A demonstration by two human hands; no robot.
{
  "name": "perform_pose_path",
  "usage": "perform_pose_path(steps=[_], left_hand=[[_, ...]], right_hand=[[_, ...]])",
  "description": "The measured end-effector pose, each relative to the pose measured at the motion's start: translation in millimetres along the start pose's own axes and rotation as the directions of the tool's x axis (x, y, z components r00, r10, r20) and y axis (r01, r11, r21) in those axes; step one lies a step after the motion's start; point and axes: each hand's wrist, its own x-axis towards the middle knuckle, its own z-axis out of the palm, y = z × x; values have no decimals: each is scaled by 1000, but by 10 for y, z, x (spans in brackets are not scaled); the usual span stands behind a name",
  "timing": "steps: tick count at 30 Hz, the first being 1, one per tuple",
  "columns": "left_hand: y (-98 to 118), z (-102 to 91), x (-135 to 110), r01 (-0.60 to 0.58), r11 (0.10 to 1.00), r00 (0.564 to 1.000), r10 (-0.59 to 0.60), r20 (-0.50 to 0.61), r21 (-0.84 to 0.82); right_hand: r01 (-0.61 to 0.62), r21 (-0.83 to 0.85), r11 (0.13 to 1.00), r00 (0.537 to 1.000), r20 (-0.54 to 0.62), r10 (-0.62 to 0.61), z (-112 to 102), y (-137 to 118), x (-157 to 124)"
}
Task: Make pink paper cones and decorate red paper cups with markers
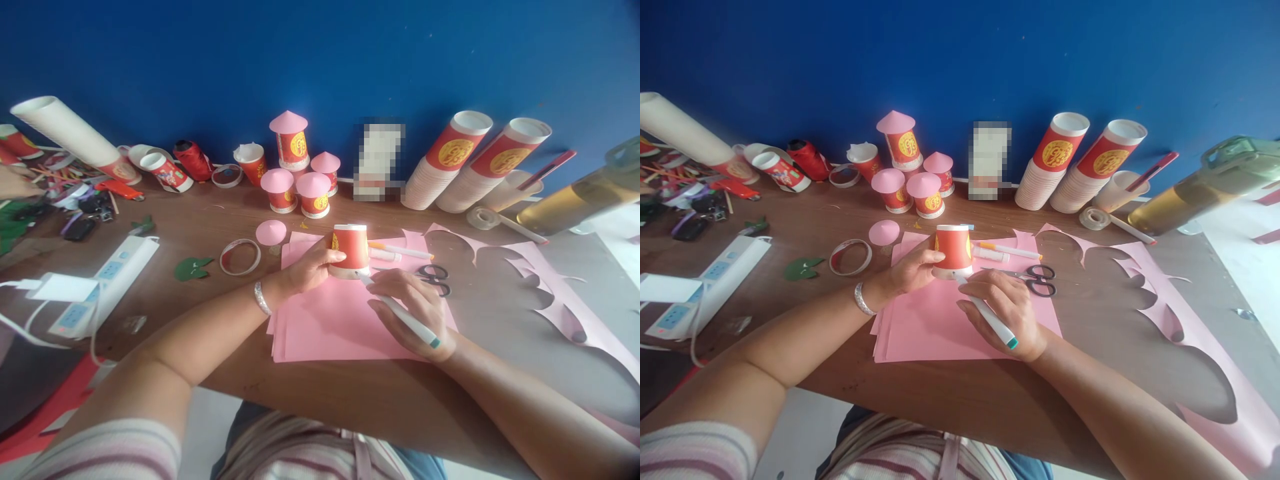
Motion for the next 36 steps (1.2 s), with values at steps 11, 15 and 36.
perform_pose_path(steps=[11,15,36], left_hand=[[77,104,8,-9,999,980,18,199,-47],[84,120,-11,14,1000,987,-11,163,-19],[39,76,-13,20,998,990,-28,135,65]], right_hand=[[4,0,1000,1000,19,-4,-19,-9,10],[36,-33,999,999,14,-36,-17,-7,14],[110,-95,989,994,39,-106,-9,-8,23]])
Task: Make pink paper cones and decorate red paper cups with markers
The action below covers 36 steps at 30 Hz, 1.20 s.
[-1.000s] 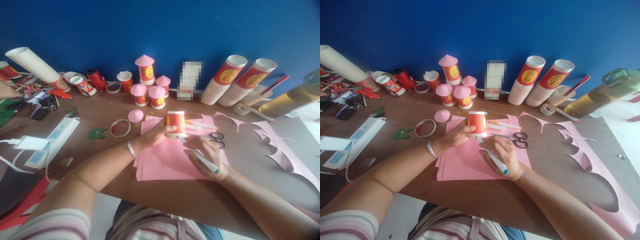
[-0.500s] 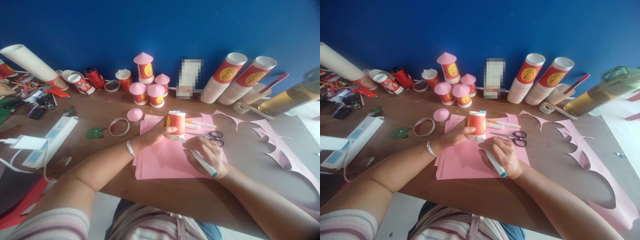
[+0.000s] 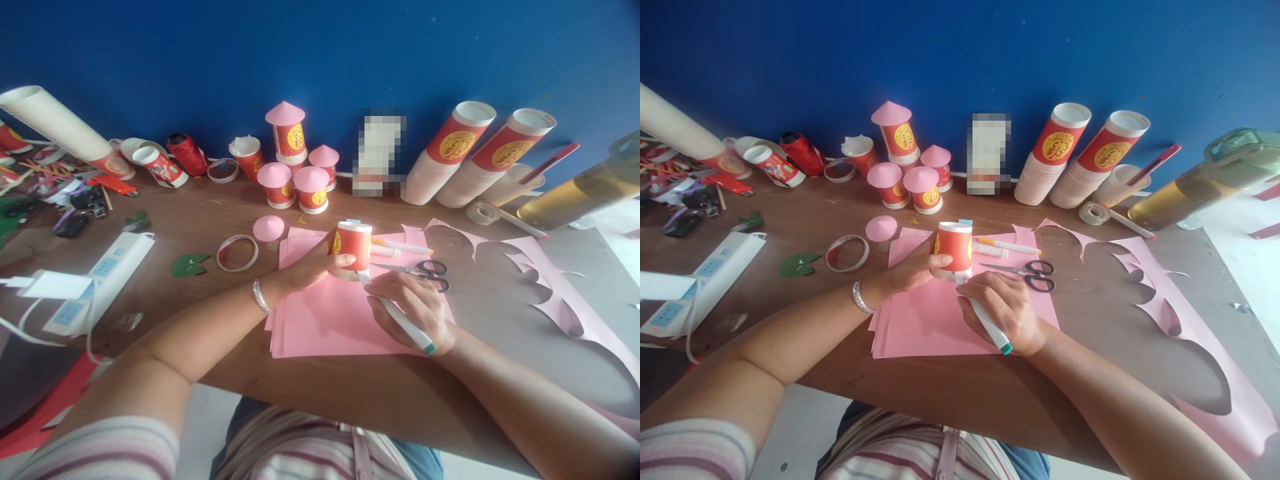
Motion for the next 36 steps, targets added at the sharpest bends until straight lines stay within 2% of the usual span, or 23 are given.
perform_pose_path(steps=[16,27,36], left_hand=[[-14,-2,12,6,1000,1000,-6,6,-14],[-9,-40,-9,-31,995,999,32,-5,99],[-16,-33,4,-52,994,999,52,4,101]], right_hand=[[9,-19,1000,1000,-5,-9,13,15,-13],[21,-1,1000,999,-46,-21,40,8,-28],[48,-27,998,997,-55,-49,57,16,-15]])
